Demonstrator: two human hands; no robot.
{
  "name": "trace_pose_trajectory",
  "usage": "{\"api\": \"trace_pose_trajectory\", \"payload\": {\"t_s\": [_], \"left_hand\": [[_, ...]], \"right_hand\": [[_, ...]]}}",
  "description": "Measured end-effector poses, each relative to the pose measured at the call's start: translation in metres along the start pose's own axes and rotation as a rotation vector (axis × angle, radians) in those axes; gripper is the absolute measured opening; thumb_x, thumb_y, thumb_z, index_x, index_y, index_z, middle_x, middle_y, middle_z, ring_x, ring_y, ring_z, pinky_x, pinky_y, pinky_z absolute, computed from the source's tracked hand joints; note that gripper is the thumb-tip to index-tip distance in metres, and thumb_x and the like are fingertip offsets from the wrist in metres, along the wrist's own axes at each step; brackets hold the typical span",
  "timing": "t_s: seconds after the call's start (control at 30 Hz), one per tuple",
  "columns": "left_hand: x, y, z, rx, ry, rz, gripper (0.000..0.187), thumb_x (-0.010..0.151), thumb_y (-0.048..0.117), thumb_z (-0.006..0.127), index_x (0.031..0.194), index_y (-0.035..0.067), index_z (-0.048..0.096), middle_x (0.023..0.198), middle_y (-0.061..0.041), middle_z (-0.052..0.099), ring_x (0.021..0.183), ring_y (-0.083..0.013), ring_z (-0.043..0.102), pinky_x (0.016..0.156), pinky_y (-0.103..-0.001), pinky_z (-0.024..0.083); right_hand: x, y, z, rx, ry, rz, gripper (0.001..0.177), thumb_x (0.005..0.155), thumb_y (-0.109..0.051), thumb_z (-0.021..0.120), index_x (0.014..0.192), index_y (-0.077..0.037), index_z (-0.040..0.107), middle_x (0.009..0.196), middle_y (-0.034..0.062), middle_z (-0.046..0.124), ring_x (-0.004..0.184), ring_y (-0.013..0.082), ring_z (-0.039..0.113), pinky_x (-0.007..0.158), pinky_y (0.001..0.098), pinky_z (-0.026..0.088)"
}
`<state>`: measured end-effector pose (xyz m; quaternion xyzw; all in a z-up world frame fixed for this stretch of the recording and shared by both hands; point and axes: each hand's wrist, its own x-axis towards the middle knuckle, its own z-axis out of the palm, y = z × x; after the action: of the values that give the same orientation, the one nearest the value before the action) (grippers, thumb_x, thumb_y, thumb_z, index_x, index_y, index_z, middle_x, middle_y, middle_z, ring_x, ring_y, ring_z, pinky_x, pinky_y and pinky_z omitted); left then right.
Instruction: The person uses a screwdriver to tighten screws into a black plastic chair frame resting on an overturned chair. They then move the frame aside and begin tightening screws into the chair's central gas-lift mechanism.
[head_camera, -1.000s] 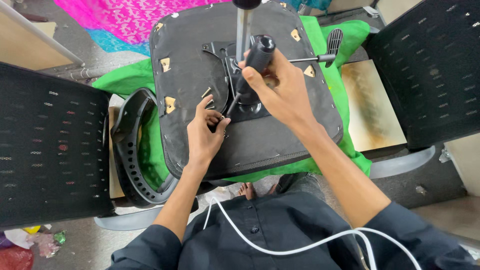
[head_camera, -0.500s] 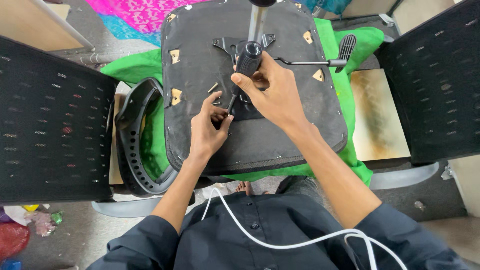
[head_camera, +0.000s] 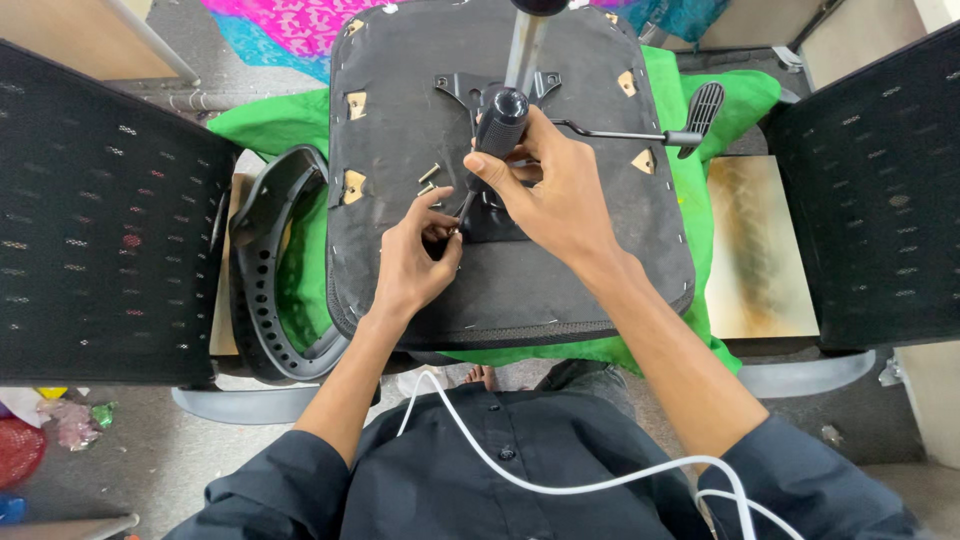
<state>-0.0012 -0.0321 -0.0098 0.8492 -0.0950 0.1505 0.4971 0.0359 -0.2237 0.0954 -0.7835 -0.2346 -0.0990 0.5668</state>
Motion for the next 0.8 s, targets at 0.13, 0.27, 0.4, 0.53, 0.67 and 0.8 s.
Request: {"api": "trace_pose_trajectory", "payload": {"t_s": [0.13, 0.27, 0.4, 0.53, 0.67, 0.8], "left_hand": [[0.0002, 0.0019, 0.0002, 0.044, 0.009, 0.024, 0.054, 0.082, 0.003, 0.076, 0.133, 0.006, 0.060, 0.096, -0.009, 0.078, 0.080, -0.0201, 0.072, 0.080, -0.031, 0.057], [0.0005, 0.0023, -0.0011, 0.051, 0.017, 0.000, 0.053, 0.083, 0.007, 0.081, 0.132, 0.007, 0.060, 0.094, -0.010, 0.077, 0.080, -0.0209, 0.073, 0.078, -0.031, 0.058], [0.0011, 0.0003, -0.0010, 0.047, 0.004, -0.045, 0.052, 0.083, 0.006, 0.080, 0.132, 0.008, 0.061, 0.091, -0.011, 0.077, 0.077, -0.0214, 0.075, 0.075, -0.032, 0.058], [-0.0010, -0.0011, -0.0006, 0.012, 0.006, -0.018, 0.052, 0.085, 0.004, 0.078, 0.133, 0.007, 0.059, 0.091, -0.011, 0.078, 0.077, -0.0220, 0.075, 0.076, -0.032, 0.058], [-0.0015, -0.0016, -0.0011, 0.004, -0.004, -0.003, 0.052, 0.085, 0.004, 0.077, 0.134, 0.007, 0.059, 0.092, -0.011, 0.078, 0.080, -0.0218, 0.077, 0.078, -0.031, 0.059], [-0.0014, -0.0012, -0.0015, 0.006, -0.016, -0.017, 0.052, 0.085, 0.004, 0.076, 0.134, 0.008, 0.058, 0.093, -0.011, 0.079, 0.081, -0.0214, 0.077, 0.079, -0.031, 0.058]], "right_hand": [[-0.0008, 0.0001, 0.0004, 0.016, -0.014, -0.011, 0.038, 0.099, -0.028, 0.077, 0.122, -0.002, 0.065, 0.104, 0.0080, 0.078, 0.096, 0.0166, 0.078, 0.085, 0.0308, 0.064], [0.0009, -0.0020, 0.0012, 0.012, -0.007, -0.022, 0.037, 0.099, -0.028, 0.077, 0.123, -0.002, 0.065, 0.105, 0.0070, 0.078, 0.097, 0.0146, 0.077, 0.084, 0.0297, 0.064], [0.0020, -0.0012, 0.0020, 0.030, 0.014, -0.009, 0.037, 0.100, -0.029, 0.076, 0.123, -0.003, 0.065, 0.102, 0.0057, 0.077, 0.093, 0.0124, 0.075, 0.080, 0.0276, 0.064], [0.0020, -0.0011, 0.0042, 0.004, 0.006, 0.031, 0.037, 0.098, -0.030, 0.076, 0.120, -0.002, 0.065, 0.097, 0.0052, 0.077, 0.087, 0.0115, 0.074, 0.074, 0.0267, 0.061], [0.0029, -0.0015, 0.0030, -0.024, 0.007, 0.038, 0.036, 0.098, -0.030, 0.077, 0.117, -0.002, 0.066, 0.094, 0.0054, 0.076, 0.085, 0.0115, 0.074, 0.074, 0.0267, 0.061], [0.0036, -0.0035, 0.0030, 0.027, -0.013, 0.007, 0.038, 0.098, -0.031, 0.076, 0.119, -0.002, 0.066, 0.097, 0.0061, 0.077, 0.088, 0.0126, 0.076, 0.074, 0.0266, 0.063]]}}
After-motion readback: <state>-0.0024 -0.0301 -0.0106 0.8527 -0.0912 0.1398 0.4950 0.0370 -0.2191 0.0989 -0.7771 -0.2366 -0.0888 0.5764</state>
